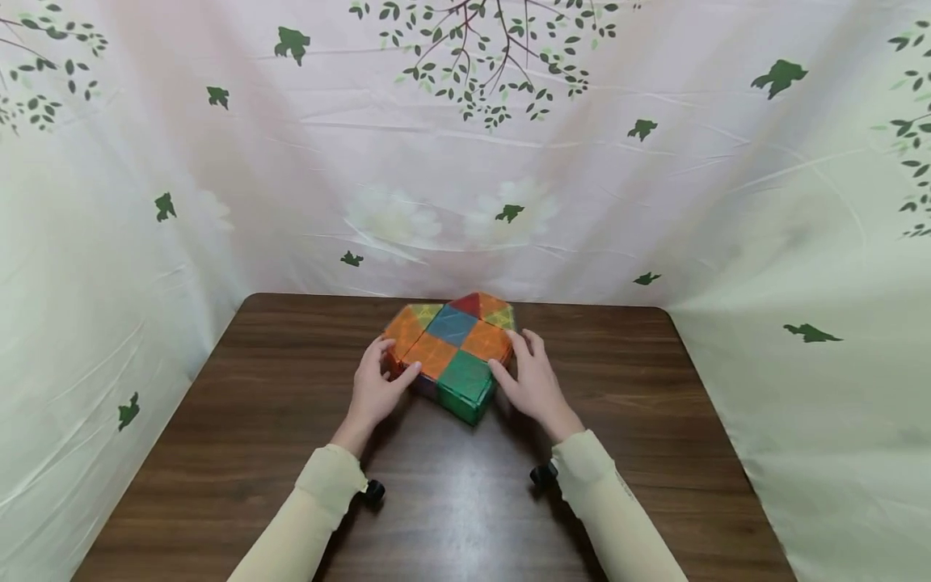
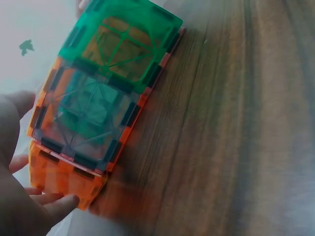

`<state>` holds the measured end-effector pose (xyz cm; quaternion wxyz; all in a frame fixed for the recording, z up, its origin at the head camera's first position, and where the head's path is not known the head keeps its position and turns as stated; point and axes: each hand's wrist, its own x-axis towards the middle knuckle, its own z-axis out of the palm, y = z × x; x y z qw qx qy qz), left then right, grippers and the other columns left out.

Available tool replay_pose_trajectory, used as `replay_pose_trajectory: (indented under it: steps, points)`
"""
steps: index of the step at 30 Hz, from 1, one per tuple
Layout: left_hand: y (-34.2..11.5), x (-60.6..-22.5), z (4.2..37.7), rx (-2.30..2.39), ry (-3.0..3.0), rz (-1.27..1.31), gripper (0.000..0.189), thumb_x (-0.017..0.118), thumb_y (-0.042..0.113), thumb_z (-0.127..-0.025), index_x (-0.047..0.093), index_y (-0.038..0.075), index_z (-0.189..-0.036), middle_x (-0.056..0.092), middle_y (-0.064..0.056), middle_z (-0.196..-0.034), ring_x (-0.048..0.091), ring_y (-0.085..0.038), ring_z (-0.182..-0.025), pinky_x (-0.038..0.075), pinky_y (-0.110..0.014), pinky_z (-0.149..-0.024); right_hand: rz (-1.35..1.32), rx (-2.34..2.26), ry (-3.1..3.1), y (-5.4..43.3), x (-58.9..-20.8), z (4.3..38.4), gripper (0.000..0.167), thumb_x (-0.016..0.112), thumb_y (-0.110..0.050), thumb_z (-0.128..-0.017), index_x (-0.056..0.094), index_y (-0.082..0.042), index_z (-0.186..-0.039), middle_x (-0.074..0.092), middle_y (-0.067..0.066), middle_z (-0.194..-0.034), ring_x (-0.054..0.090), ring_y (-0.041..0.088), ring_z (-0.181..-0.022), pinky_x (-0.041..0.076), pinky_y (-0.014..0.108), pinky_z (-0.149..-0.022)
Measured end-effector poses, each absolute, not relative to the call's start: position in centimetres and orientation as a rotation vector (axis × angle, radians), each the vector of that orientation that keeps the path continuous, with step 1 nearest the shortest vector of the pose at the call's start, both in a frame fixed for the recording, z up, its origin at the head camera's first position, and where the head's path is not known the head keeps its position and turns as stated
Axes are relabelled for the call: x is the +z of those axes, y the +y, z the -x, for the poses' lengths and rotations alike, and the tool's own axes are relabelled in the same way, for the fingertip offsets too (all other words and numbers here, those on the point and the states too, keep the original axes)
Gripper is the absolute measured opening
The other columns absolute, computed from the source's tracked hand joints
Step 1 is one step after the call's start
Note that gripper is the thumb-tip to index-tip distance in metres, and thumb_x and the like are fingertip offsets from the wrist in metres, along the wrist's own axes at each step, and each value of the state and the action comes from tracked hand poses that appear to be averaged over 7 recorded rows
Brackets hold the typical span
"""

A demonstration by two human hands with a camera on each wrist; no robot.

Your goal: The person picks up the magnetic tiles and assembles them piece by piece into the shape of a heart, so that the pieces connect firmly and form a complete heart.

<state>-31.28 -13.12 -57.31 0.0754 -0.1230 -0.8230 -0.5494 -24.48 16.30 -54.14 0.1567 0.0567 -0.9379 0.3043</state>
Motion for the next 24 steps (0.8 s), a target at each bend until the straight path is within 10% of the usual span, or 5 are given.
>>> replay_pose_trajectory:
  steps: [14, 24]
  points:
    - [-13.2, -57.5, 35.1, -1.685, -2.623, 0.556, 0.084, 0.071, 0.058, -0.095, 0.034, 0.021, -0.161, 0.014, -0.001, -0.176, 0.029, -0.032, -0.157, 0.027, -0.062, -0.123, 0.058, 1.026, -2.696, 14.2, -55.8, 24.8, 0.082, 0.055, -0.064, -0.102, 0.031, -0.016, -0.165, 0.016, 0.027, -0.167, 0.045, 0.049, -0.14, 0.04, 0.064, -0.114]
    - [-14.5, -57.7, 34.8, -1.533, -2.685, 0.622, 0.086, 0.064, 0.058, -0.1, 0.028, 0.014, -0.165, 0.028, -0.012, -0.171, 0.03, -0.033, -0.156, 0.029, -0.058, -0.124, 0.038, 1.031, -2.724, 14.9, -56.0, 24.7, 0.083, 0.055, -0.058, -0.105, 0.025, -0.011, -0.167, 0.017, 0.031, -0.167, 0.039, 0.052, -0.145, 0.036, 0.066, -0.116]
